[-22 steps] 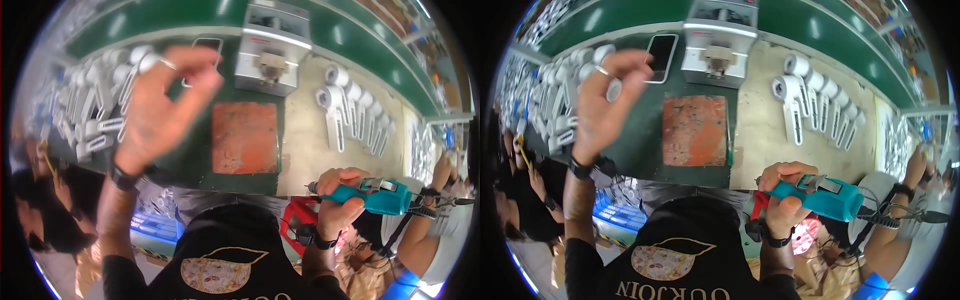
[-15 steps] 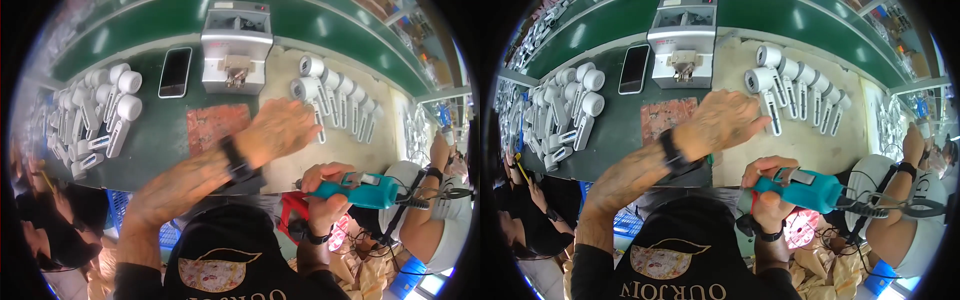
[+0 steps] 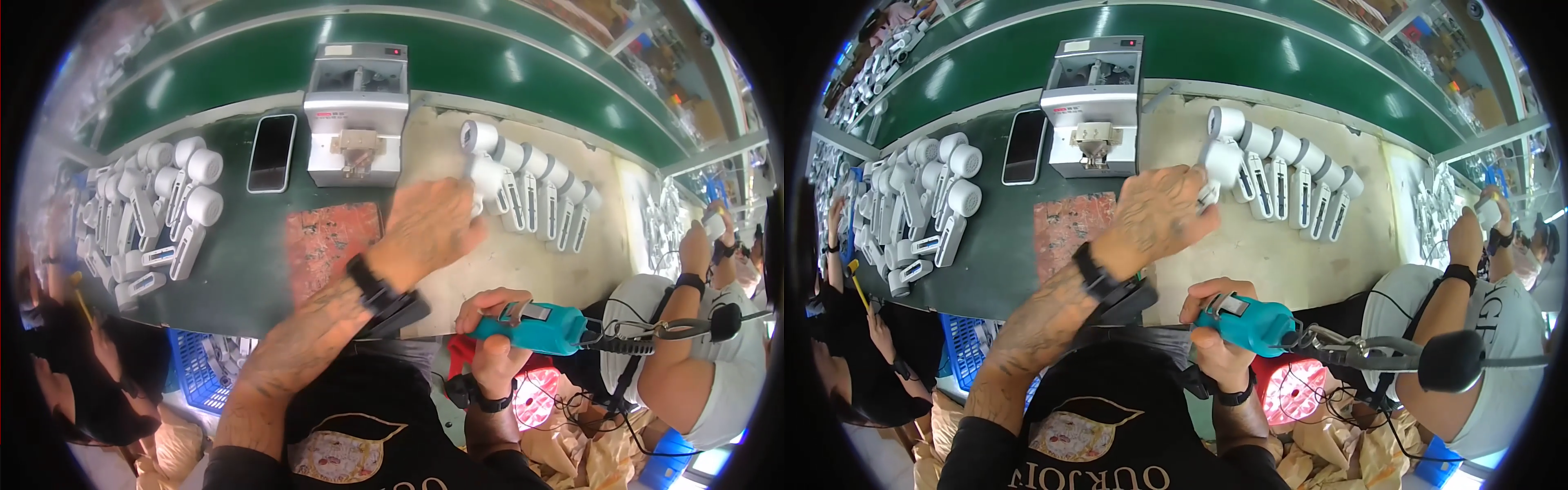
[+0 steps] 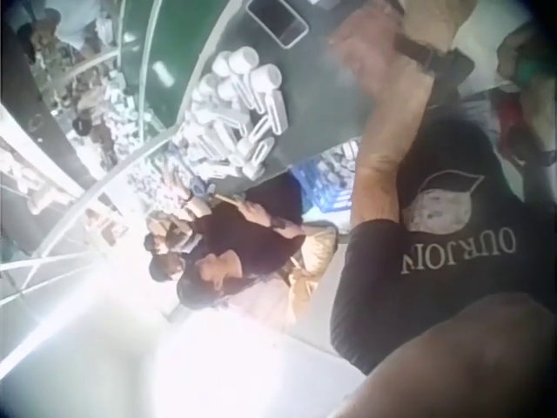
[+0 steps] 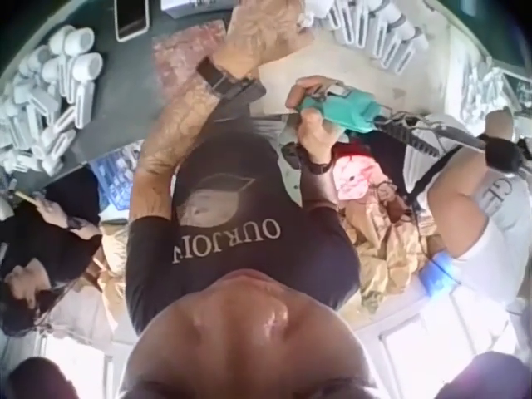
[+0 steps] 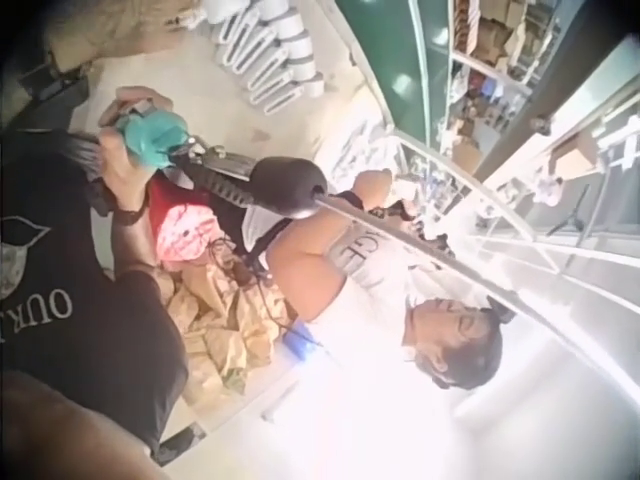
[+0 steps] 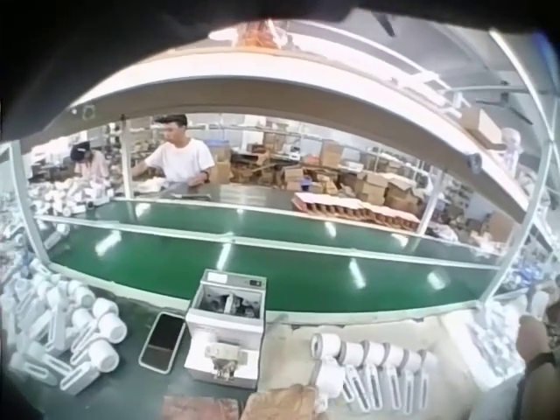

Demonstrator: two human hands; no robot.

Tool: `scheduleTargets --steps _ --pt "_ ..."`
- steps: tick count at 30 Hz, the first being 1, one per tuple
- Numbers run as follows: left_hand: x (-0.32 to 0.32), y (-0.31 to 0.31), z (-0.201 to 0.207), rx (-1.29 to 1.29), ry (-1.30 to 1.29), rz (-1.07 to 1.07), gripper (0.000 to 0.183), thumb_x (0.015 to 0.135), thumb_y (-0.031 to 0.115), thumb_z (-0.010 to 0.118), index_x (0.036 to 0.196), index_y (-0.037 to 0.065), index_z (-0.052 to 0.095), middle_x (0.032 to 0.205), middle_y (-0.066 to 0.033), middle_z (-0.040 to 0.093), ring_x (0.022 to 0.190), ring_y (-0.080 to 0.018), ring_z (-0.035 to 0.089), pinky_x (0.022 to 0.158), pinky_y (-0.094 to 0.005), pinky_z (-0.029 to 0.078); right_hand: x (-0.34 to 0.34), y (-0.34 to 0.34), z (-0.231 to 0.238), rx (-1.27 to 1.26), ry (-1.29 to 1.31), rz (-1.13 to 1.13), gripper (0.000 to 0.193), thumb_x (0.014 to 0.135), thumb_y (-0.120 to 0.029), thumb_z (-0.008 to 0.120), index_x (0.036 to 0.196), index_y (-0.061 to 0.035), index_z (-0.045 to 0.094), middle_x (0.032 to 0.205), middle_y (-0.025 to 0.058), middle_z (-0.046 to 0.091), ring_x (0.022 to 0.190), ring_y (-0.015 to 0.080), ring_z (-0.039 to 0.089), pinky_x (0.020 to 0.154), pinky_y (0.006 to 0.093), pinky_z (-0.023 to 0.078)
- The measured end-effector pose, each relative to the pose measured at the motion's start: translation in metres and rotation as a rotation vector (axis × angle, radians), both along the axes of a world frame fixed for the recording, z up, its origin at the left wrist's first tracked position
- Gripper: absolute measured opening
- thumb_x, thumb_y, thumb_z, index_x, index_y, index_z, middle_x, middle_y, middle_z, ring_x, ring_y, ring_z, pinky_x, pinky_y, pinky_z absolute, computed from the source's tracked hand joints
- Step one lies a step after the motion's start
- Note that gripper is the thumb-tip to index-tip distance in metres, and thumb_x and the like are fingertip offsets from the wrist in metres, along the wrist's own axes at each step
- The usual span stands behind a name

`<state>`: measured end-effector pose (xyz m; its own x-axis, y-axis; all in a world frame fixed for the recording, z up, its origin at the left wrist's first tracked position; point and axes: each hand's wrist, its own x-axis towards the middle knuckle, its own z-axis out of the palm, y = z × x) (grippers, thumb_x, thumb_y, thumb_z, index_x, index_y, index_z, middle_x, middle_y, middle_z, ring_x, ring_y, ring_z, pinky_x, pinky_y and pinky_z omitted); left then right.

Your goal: The person picks up a white fan component, places it on a red block, and uses a power screwdriver on it before setting it aside and repeating the process. Finally, they pick up two white fan parts and join them together by hand.

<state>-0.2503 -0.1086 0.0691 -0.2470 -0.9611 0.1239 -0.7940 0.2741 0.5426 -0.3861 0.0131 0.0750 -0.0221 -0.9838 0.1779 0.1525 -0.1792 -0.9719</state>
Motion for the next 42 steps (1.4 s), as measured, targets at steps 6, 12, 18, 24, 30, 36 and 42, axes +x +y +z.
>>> scheduleTargets --steps 6,12,18,24,30,36,42 --pt "0.078 0.049 0.022 -0.231 0.156 -0.197 0.026 0.076 0.02 0.07 0.092 0.001 0.061 0.092 -0.0123 0.056 0.081 -0.0325 0.059 0.071 -0.043 0.049 0.017 -0.008 0.005 -0.007 0.038 0.003 0.072 0.082 -0.064 0.07 0.105 0.0014 0.051 0.071 0.0073 0.054 0.062 0.0181 0.056 0.056 0.029 0.044" --pt "0.126 0.072 -0.017 -0.258 0.211 -0.156 0.026 0.074 0.017 0.074 0.095 0.005 0.065 0.098 -0.0097 0.062 0.091 -0.0316 0.064 0.08 -0.0429 0.052 0.041 -0.028 0.011 -0.038 0.015 0.066 0.067 0.085 -0.065 0.065 0.1 -0.0014 0.049 0.07 0.0062 0.051 0.06 0.0173 0.052 0.054 0.0301 0.042" --pt "0.133 0.069 -0.027 -0.415 0.299 -0.162 0.023 0.074 0.015 0.075 0.093 0.005 0.066 0.094 -0.0094 0.063 0.088 -0.033 0.064 0.079 -0.043 0.052 0.084 -0.059 0.032 -0.172 -0.104 0.136 0.071 0.088 -0.066 0.059 0.113 0.0003 0.052 0.066 0.0042 0.048 0.058 0.0166 0.049 0.053 0.032 0.041" --pt "0.144 0.058 -0.031 -0.309 0.24 -0.164 0.025 0.079 0.015 0.072 0.102 0.005 0.066 0.101 -0.0099 0.063 0.096 -0.0306 0.062 0.084 -0.0414 0.051 0.119 -0.107 0.035 -0.305 -0.087 0.158 0.065 0.093 -0.059 0.058 0.115 0.0026 0.052 0.069 0.0054 0.051 0.062 0.0173 0.051 0.057 0.0314 0.042" --pt "0.145 0.071 -0.038 -0.366 0.227 -0.199 0.04 0.085 0.033 0.072 0.117 0.01 0.065 0.111 -0.0078 0.061 0.101 -0.0278 0.057 0.091 -0.0423 0.047 0.148 -0.161 0.037 -0.372 0.119 0.139 0.031 0.104 -0.028 0.049 0.108 0.0019 0.056 0.07 0.0047 0.059 0.064 0.0128 0.057 0.059 0.0275 0.045" --pt "0.151 0.066 -0.04 -0.279 0.201 -0.156 0.043 0.083 0.033 0.074 0.119 0.011 0.065 0.111 -0.0059 0.062 0.099 -0.0258 0.057 0.088 -0.0405 0.046 0.161 -0.173 0.016 -0.368 0.107 0.148 0.023 0.102 -0.024 0.054 0.101 -0.0015 0.056 0.068 0.0045 0.059 0.062 0.0136 0.058 0.06 0.0274 0.046" --pt "0.156 0.068 -0.041 -0.245 0.218 -0.098 0.045 0.079 0.031 0.078 0.118 0.012 0.065 0.111 -0.0043 0.062 0.099 -0.025 0.057 0.088 -0.04 0.046 0.16 -0.151 0.027 -0.258 0.133 0.183 0.024 0.102 -0.025 0.054 0.101 -0.001 0.056 0.067 0.0037 0.057 0.06 0.0137 0.057 0.057 0.028 0.046"
